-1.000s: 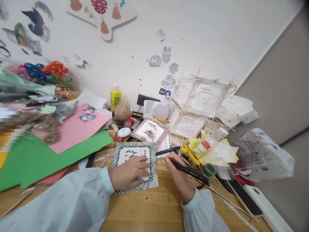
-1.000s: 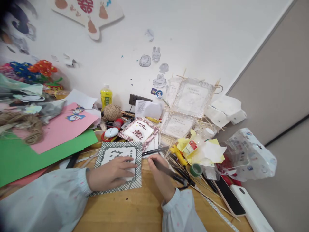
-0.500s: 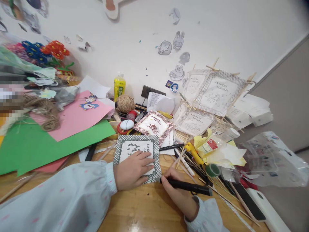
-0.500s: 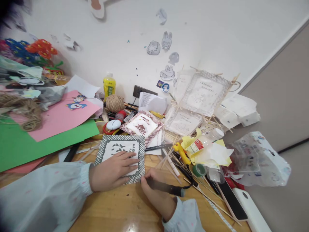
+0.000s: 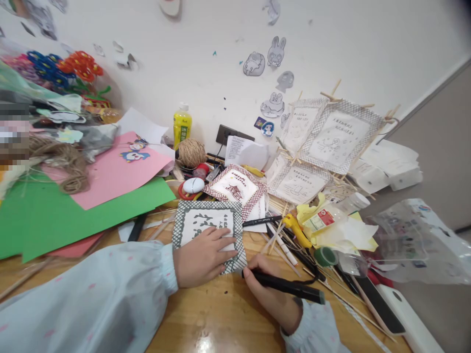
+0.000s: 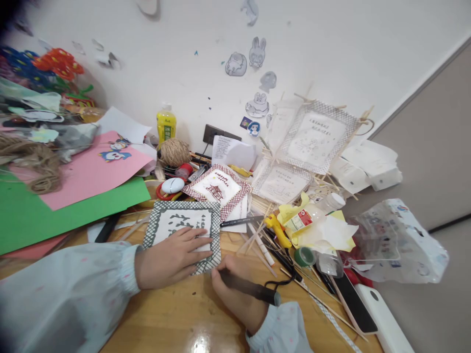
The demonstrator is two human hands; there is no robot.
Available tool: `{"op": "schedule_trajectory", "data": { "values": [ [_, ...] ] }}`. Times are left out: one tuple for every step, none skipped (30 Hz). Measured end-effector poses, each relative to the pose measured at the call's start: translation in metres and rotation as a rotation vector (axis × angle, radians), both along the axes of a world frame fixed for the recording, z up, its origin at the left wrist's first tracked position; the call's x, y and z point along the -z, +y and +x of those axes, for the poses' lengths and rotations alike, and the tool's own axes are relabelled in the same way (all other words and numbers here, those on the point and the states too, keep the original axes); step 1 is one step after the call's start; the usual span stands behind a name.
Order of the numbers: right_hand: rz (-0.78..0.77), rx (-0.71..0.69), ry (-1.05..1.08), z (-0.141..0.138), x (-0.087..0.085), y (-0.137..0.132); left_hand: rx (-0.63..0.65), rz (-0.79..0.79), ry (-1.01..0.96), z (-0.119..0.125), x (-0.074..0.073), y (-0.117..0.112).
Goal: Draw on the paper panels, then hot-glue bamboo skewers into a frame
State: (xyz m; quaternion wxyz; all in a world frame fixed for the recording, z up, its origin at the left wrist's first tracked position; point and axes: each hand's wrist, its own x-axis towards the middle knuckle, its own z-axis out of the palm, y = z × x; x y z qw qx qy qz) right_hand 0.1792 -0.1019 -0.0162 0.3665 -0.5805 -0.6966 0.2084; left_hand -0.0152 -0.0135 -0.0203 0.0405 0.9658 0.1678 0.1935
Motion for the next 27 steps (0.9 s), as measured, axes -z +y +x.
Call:
{"op": "schedule_trajectory", "data": {
  "values": [
    [-0.004,-0.01,0.006,-0.001,-0.001,0.0,0.0,-0.002,-0.008,0.0,0.0,0.0],
    [-0.008,-0.019,0.01,-0.002,-0.001,-0.001,0.001,-0.006,-0.017,0.0,0.0,0.0],
    [-0.009,-0.025,0.012,-0.003,-0.002,-0.001,0.003,-0.01,-0.025,0.0,0.001,-0.001],
    [-0.009,-0.031,0.009,-0.005,-0.002,-0.002,0.006,-0.014,-0.028,-0.001,0.001,-0.001],
    [-0.007,-0.038,0.002,-0.006,-0.002,-0.002,0.01,-0.019,-0.028,-0.001,0.001,-0.001],
    [-0.001,-0.046,-0.004,-0.008,-0.002,-0.003,0.014,-0.024,-0.025,-0.002,0.002,-0.001],
    [0.008,-0.051,-0.012,-0.009,-0.002,-0.003,0.019,-0.029,-0.024,-0.002,0.002,-0.001],
    [0.02,-0.051,-0.02,-0.009,-0.001,-0.003,0.024,-0.033,-0.025,-0.003,0.002,-0.001],
    [0.031,-0.048,-0.029,-0.01,-0.001,-0.003,0.028,-0.036,-0.028,-0.003,0.002,0.0],
    [0.04,-0.042,-0.036,-0.01,-0.001,-0.003,0.032,-0.037,-0.032,-0.003,0.002,0.0],
    [0.049,-0.034,-0.043,-0.01,-0.001,-0.003,0.034,-0.037,-0.034,-0.004,0.003,0.0],
    [0.056,-0.03,-0.048,-0.01,-0.001,-0.003,0.035,-0.035,-0.032,-0.004,0.003,0.0],
    [0.062,-0.034,-0.048,-0.01,-0.002,-0.003,0.033,-0.031,-0.026,-0.003,0.003,0.0],
    [0.067,-0.043,-0.044,-0.011,-0.002,-0.002,0.03,-0.026,-0.015,-0.003,0.003,0.0],
    [0.067,-0.052,-0.043,-0.011,-0.003,-0.002,0.026,-0.022,-0.006,-0.003,0.003,0.0],
    [0.067,-0.055,-0.045,-0.011,-0.003,-0.002,0.023,-0.02,-0.002,-0.003,0.003,0.0],
    [0.065,-0.054,-0.048,-0.012,-0.004,-0.002,0.023,-0.02,-0.004,-0.003,0.003,-0.001],
    [0.061,-0.047,-0.052,-0.011,-0.003,-0.001,0.025,-0.022,-0.011,-0.003,0.003,-0.001],
    [0.058,-0.035,-0.057,-0.011,-0.003,-0.001,0.029,-0.025,-0.021,-0.003,0.003,-0.001],
    [0.058,-0.019,-0.061,-0.01,-0.002,-0.001,0.033,-0.027,-0.029,-0.003,0.003,-0.001],
    [0.061,-0.006,-0.062,-0.009,0.0,0.0,0.034,-0.029,-0.033,-0.003,0.003,-0.001],
    [0.063,0.003,-0.062,-0.007,0.001,0.0,0.033,-0.029,-0.034,-0.003,0.003,-0.001],
    [0.063,0.008,-0.066,-0.006,0.002,0.0,0.032,-0.029,-0.032,-0.003,0.003,-0.001],
    [0.061,0.013,-0.07,-0.005,0.003,0.0,0.031,-0.026,-0.027,-0.003,0.003,-0.001],
    [0.057,0.016,-0.075,-0.004,0.004,0.001,0.03,-0.022,-0.018,-0.003,0.004,-0.001],
    [0.05,0.019,-0.082,-0.003,0.004,0.001,0.028,-0.016,-0.007,-0.003,0.003,-0.001],
    [0.044,0.029,-0.091,-0.003,0.004,0.001,0.026,-0.01,0.001,-0.003,0.003,-0.001]
  ]
}}
